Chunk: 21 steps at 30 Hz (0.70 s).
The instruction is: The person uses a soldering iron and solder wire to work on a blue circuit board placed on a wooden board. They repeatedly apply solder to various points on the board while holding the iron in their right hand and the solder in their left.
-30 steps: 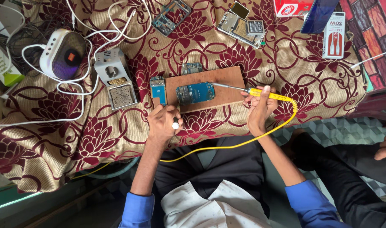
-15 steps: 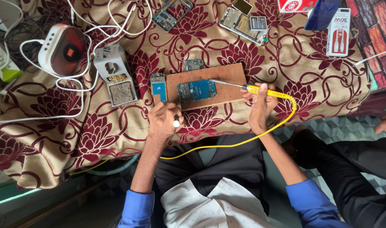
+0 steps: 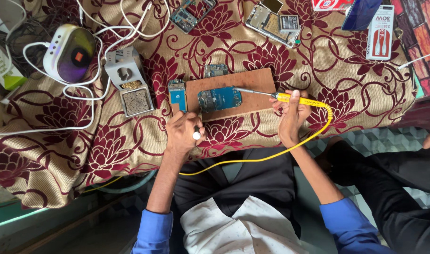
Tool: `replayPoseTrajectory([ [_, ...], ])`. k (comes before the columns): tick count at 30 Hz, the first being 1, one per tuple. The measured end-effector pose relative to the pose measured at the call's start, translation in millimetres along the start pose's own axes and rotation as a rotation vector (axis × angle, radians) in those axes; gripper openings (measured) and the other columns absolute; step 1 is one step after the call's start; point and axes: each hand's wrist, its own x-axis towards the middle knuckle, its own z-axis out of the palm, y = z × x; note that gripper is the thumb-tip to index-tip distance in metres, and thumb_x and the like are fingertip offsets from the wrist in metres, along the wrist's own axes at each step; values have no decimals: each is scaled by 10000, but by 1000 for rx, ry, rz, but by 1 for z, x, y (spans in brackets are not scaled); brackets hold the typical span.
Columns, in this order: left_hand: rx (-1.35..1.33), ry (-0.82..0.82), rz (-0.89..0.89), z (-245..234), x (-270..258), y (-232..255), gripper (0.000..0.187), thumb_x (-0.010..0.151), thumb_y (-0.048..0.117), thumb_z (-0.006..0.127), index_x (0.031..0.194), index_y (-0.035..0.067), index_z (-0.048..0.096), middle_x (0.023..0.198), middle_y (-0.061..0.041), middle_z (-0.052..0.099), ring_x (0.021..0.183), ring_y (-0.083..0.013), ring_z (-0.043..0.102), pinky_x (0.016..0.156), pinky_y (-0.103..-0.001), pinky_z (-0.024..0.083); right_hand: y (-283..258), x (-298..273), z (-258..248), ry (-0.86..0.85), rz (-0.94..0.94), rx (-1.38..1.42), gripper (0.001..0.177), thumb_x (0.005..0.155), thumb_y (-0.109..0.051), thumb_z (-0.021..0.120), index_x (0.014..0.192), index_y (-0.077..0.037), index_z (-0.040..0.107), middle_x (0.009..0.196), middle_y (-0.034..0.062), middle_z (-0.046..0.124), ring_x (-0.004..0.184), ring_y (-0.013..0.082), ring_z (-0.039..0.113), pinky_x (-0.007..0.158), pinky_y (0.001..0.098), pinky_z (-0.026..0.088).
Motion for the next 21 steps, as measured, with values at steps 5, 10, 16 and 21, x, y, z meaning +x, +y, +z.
replayPoseTrajectory([
  [5,-1,5,-8,4,-5,-1,200,921,64,664,957,61,467,741,-16,618,583,-139,579,603,-322,463,-2,1,1,9,11,-9,287,1153,-248,481,1079,26,520,819,187,680,702,215,698,625,293,538],
  [10,4,3,-9,9,-8,-4,218,959,110,642,936,87,426,724,-27,611,542,-126,538,555,-317,433,-1,-1,1,12,5,-53,295,1160,-253,472,1084,26,528,781,168,666,722,217,710,631,291,547],
  [16,-8,-3,3,4,-5,1,221,943,87,642,956,83,421,745,-28,613,580,-135,567,574,-319,442,1,-1,0,16,-10,-41,285,1155,-248,480,1084,25,520,805,166,671,722,215,711,632,288,546],
  [21,-29,-28,-18,3,-1,-1,258,898,57,683,941,73,429,742,-36,616,561,-149,546,564,-330,425,-1,0,3,35,-2,-101,284,1146,-248,481,1073,24,517,833,176,699,702,201,697,625,279,541],
])
